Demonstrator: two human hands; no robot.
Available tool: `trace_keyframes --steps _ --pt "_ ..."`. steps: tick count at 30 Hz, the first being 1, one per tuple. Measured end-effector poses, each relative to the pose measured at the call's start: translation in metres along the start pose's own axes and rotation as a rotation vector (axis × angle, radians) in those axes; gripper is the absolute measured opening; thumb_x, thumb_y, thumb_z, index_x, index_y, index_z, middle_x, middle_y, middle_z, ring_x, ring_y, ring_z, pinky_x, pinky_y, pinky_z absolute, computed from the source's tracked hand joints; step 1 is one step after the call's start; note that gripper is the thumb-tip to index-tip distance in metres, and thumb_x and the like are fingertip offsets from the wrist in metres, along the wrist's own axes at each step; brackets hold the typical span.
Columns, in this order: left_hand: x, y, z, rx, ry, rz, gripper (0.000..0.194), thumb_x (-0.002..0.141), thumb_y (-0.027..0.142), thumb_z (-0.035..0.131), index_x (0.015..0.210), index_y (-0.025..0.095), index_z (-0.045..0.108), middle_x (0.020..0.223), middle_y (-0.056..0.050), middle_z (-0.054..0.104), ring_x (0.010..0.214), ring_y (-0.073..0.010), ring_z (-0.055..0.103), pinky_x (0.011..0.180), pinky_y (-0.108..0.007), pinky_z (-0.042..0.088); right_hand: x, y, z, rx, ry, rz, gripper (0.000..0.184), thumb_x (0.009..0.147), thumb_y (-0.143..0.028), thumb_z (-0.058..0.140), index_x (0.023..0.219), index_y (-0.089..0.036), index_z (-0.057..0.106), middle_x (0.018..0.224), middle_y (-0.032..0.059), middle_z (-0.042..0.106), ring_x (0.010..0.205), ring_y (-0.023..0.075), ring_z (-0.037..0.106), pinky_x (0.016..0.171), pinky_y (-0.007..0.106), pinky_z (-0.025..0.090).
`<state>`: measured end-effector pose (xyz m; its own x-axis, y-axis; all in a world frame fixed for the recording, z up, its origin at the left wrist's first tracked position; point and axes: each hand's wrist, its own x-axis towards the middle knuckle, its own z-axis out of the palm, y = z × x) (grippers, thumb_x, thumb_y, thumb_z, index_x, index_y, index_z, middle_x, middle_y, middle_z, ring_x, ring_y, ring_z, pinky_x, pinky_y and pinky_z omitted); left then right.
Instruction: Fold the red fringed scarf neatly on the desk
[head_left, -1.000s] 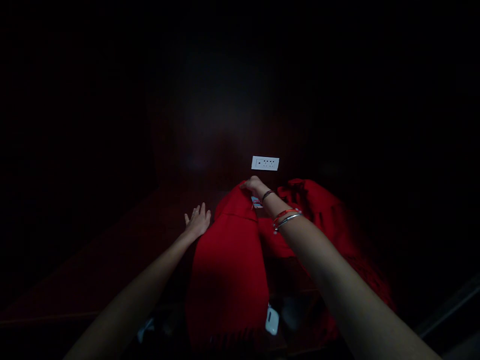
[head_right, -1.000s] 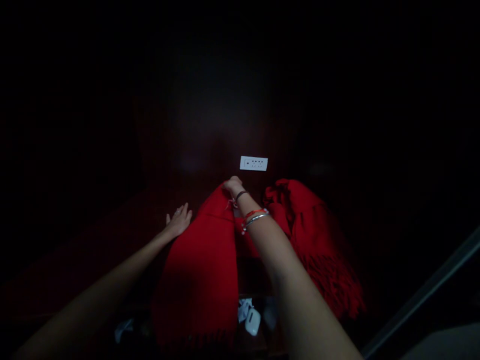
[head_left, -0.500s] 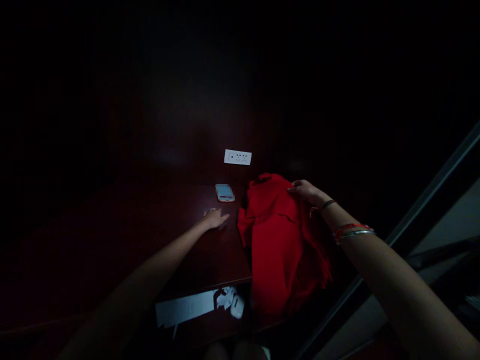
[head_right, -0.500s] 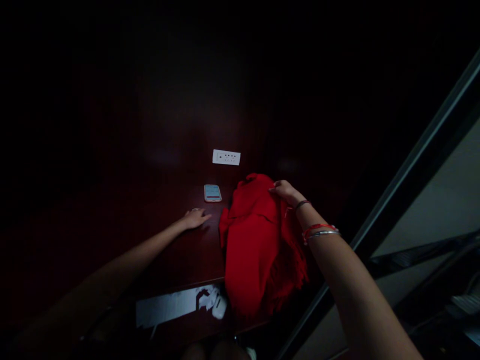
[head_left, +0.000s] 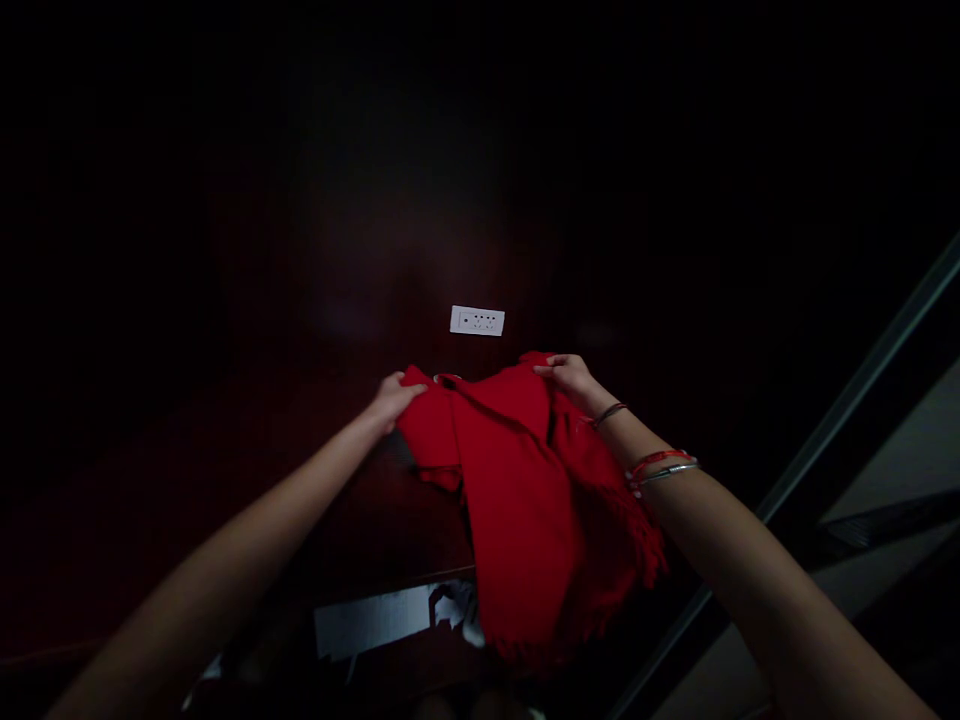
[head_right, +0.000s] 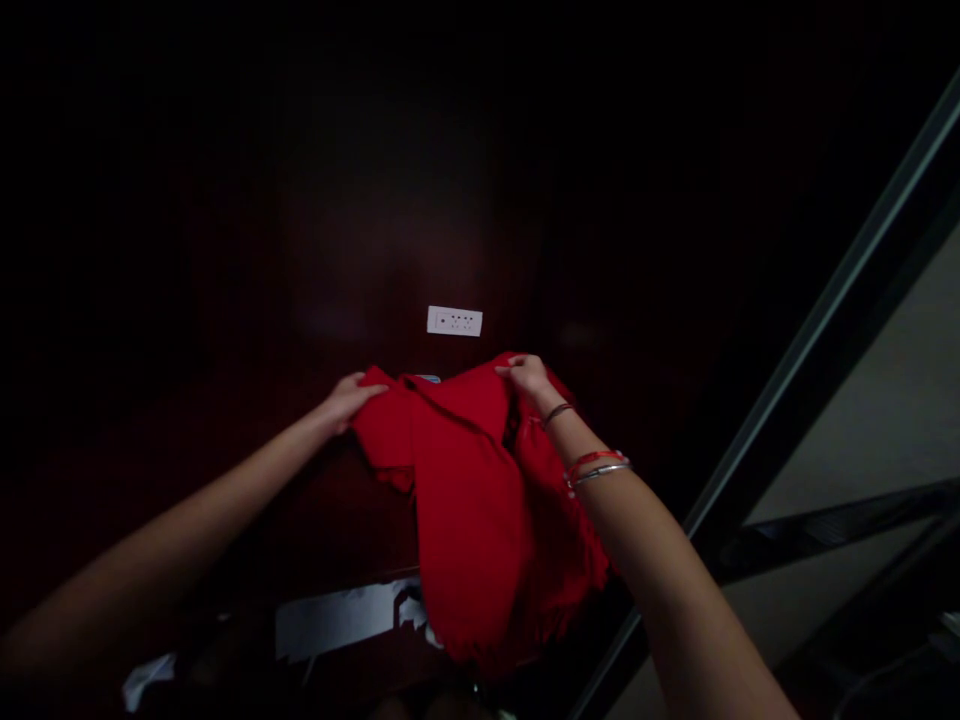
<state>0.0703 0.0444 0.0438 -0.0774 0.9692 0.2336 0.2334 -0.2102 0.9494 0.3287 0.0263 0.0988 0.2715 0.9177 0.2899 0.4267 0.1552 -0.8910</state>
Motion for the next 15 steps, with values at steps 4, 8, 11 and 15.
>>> trace_keyframes --steps 4,8,11,15 --pt "0.001 0.045 -0.099 0.271 0.373 0.243 0.040 0.060 0.032 0.059 0.095 0.017 0.047 0.091 -0.005 0.057 0.079 -0.0165 0.054 0.068 -0.028 0.043 -0.005 -0.015 0.083 0.340 -0.100 -0.167 0.015 0.056 -0.025 0.056 0.064 -0.016 0.048 0.055 -0.0041 0.051 0.048 0.0070 0.046 0.046 0.018 0.036" --pt "-0.014 0.029 -0.117 0.645 0.225 0.294 0.051 0.067 0.041 0.048 0.109 0.014 0.040 0.106 -0.008 0.052 0.092 -0.0194 0.050 0.079 -0.029 0.038 -0.008 0.006 0.135 0.158 -0.019 -0.121 0.015 0.060 -0.029 0.051 0.071 -0.018 0.052 0.064 -0.0024 0.056 0.057 0.0087 0.050 0.051 0.018 0.038" --pt "-0.020 -0.021 -0.116 0.758 -0.202 0.096 0.059 0.069 0.047 0.040 0.117 0.013 0.036 0.119 -0.010 0.042 0.104 -0.0193 0.043 0.085 -0.026 0.034 -0.010 0.045 0.137 -0.135 -0.001 0.047 0.010 0.059 -0.023 0.050 0.067 -0.018 0.053 0.063 -0.0013 0.056 0.057 0.0094 0.050 0.050 0.018 0.037" --pt "-0.031 -0.071 -0.132 0.926 -0.189 -0.172 0.079 0.066 0.056 0.036 0.122 0.000 0.028 0.126 -0.020 0.027 0.116 -0.0270 0.025 0.093 -0.034 0.023 -0.015 0.086 0.120 -0.234 -0.022 0.119 0.003 0.054 -0.014 0.052 0.057 -0.016 0.052 0.054 0.0001 0.054 0.051 0.0101 0.050 0.047 0.018 0.036"
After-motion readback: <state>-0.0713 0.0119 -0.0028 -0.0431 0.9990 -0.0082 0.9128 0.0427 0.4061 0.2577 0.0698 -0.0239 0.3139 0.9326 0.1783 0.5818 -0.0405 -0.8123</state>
